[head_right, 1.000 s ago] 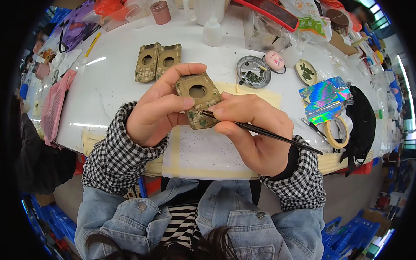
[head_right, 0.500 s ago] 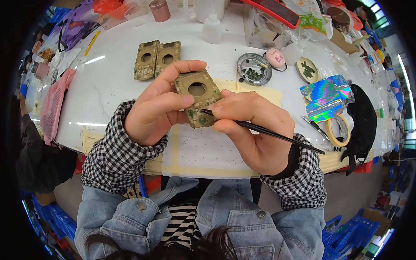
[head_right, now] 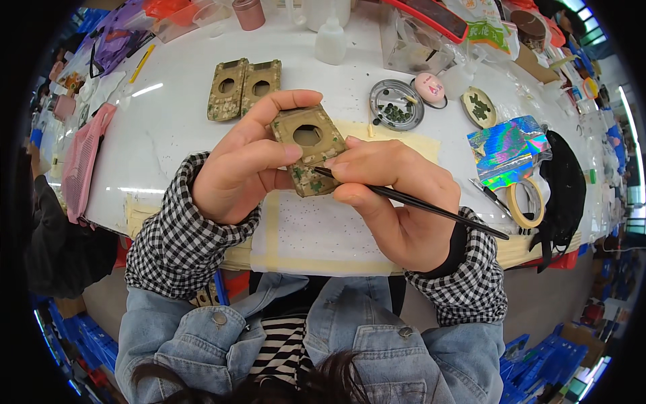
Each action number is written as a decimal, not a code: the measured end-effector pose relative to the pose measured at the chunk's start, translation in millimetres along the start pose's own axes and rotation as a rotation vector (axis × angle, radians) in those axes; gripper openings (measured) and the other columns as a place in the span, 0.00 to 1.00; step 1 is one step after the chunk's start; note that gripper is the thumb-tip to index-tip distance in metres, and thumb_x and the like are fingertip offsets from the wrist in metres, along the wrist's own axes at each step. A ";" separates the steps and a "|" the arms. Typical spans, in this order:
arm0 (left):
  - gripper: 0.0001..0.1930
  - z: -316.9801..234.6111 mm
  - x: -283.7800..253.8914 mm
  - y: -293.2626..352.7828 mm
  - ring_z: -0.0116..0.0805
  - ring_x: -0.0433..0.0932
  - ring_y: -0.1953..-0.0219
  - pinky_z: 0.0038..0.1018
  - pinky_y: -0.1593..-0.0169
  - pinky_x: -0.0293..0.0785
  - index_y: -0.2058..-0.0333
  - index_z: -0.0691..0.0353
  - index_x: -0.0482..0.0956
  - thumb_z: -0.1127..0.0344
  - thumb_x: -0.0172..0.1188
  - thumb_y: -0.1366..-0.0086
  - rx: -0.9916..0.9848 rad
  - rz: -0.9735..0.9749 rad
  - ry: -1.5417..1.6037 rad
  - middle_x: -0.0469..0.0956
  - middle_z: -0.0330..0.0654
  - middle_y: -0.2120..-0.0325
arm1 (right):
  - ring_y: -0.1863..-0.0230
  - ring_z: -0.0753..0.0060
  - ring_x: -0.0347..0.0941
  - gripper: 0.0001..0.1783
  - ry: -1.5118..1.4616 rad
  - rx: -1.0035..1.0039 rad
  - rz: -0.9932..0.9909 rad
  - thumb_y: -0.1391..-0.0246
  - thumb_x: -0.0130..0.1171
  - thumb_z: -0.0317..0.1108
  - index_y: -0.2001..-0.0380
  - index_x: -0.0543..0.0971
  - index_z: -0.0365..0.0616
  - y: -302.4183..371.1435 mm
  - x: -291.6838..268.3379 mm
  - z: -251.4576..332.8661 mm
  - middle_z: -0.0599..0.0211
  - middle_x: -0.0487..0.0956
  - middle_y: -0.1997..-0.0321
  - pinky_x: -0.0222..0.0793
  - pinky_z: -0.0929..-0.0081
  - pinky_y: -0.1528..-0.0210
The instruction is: Assemble and detail a plastic toy tank model using tools.
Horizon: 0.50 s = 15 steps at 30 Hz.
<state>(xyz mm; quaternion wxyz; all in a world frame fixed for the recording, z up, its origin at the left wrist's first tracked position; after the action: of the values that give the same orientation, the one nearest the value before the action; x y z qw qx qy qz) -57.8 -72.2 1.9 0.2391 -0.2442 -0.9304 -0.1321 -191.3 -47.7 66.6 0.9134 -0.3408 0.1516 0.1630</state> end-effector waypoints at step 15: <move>0.28 0.4 -0.3 -0.2 0.32 0.73 0.52 0.31 0.50 0.74 0.41 0.58 0.56 0.69 0.51 0.41 0.005 0.001 0.007 0.70 0.44 0.52 | 0.61 0.63 0.77 0.09 -0.021 0.002 0.006 0.48 0.61 0.28 0.65 0.76 0.35 0.6 0.1 -1.4 0.58 0.80 0.65 0.70 0.61 0.47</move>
<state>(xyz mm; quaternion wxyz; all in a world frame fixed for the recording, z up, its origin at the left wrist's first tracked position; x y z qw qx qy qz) -57.8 -72.4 1.4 0.2428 -0.2435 -0.9299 -0.1305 -191.6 -48.2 65.2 0.9147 -0.3378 0.1430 0.1694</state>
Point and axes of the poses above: each hand's wrist, its own y-axis away from the middle knuckle, its own x-axis out of the palm, z = x × y, the point moved 8 cm from there along -y, towards the middle knuckle
